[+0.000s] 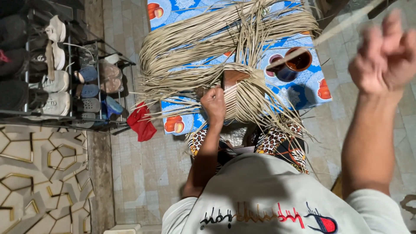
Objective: The person weaves a basket by hand using dried palm fronds. They repeatedly interlace the fronds around a partially formed basket base, adjusting and tightening the weave with both hands.
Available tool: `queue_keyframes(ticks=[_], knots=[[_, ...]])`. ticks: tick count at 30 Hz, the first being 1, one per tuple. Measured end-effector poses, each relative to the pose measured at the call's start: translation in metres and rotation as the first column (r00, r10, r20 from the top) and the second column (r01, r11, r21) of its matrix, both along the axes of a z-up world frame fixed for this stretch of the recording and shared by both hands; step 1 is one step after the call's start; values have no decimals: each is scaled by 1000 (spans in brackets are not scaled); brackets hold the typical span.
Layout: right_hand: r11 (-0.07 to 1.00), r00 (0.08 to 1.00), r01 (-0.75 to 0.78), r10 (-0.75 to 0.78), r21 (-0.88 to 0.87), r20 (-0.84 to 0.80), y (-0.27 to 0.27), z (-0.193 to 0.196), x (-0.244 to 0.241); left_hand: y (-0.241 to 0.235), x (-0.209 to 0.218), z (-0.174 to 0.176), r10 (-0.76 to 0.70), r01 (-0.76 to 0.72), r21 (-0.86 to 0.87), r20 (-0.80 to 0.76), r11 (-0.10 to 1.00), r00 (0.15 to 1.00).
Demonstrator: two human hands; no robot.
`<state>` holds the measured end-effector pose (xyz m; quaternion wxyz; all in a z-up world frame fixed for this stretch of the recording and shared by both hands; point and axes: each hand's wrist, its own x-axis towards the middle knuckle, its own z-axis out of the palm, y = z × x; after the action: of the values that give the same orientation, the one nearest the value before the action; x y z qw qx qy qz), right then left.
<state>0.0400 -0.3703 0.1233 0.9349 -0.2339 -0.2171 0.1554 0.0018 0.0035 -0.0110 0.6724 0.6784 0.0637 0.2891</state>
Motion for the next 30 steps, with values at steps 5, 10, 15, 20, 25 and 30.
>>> queue_keyframes(ticks=[5, 10, 15, 20, 25, 30], knots=[[350, 669, 738, -273, -577, 691, 134, 71, 18, 1, 1, 0, 33, -29, 74, -44, 997, 998], [388, 720, 530, 263, -754, 642, 190, 12, 44, -1, 5, -15, 88, -85, 61, -53, 995, 995], [-35, 629, 747, 357, -663, 690, 186, -5, 2, 1, 7, -18, 149, -141, 82, -102, 987, 984], [-87, 875, 484, 55, -871, 481, 174, -25, -44, -1, 5, -14, 125, -119, 55, -106, 991, 986], [24, 877, 469, -133, -883, 462, 155, -45, -8, -1, 4, -12, 124, -121, 39, -107, 992, 986], [-164, 852, 512, -28, -843, 523, 159, -29, 46, -1, 5, -15, 129, -125, 45, -115, 991, 985]])
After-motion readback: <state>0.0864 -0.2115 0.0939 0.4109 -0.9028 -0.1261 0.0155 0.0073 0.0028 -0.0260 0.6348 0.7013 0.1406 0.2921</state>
